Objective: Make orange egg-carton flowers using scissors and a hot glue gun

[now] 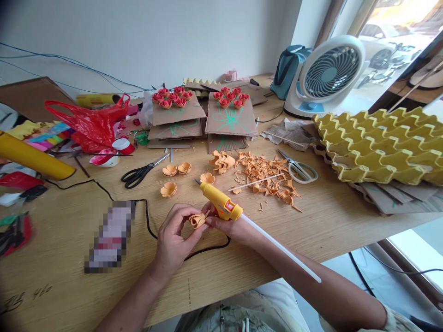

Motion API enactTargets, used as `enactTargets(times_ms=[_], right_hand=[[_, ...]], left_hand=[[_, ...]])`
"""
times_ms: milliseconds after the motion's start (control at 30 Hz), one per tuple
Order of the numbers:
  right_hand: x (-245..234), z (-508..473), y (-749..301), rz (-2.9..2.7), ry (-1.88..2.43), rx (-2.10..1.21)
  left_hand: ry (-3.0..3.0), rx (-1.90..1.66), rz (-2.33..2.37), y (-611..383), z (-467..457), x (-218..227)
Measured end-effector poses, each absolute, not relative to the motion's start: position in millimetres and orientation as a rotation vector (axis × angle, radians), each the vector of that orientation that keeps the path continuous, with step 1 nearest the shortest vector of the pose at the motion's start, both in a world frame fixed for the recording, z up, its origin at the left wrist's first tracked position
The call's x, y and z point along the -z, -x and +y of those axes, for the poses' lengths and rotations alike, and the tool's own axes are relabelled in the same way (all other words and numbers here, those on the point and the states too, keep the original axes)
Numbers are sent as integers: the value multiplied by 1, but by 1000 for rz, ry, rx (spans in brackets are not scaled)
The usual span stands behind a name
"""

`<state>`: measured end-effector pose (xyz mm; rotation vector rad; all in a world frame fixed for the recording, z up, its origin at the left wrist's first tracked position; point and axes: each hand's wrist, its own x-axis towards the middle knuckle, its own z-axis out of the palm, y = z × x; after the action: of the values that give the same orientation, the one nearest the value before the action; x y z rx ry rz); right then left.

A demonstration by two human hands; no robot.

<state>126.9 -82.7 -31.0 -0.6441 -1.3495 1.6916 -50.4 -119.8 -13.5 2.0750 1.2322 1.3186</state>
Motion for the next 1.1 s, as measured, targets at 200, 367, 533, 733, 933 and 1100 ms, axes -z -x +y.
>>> enactTargets(times_ms=[200,367,533,733,933,1100], right_hand=[[30,-84,-129,-1331,695,-1737],[31,-84,-133,-1336,701,-1739],[35,-82,-133,-1278,641,-1765],[34,-81,-134,-1266,719,-1602],[28,-82,-142,-1473,722,-1445],[22,-83,-139,-1616,625,-1366]], left_hand=[[-2120,-1314,1254,51,-119,9],[-2132,-1324,1265,52,-117,9],[-2019,-1300,1264,53,-117,13],[-1892,-1064,1092,52,-118,15],[-1917,-854,845,43,-122,22],[-1920,-877,789,40,-125,23]])
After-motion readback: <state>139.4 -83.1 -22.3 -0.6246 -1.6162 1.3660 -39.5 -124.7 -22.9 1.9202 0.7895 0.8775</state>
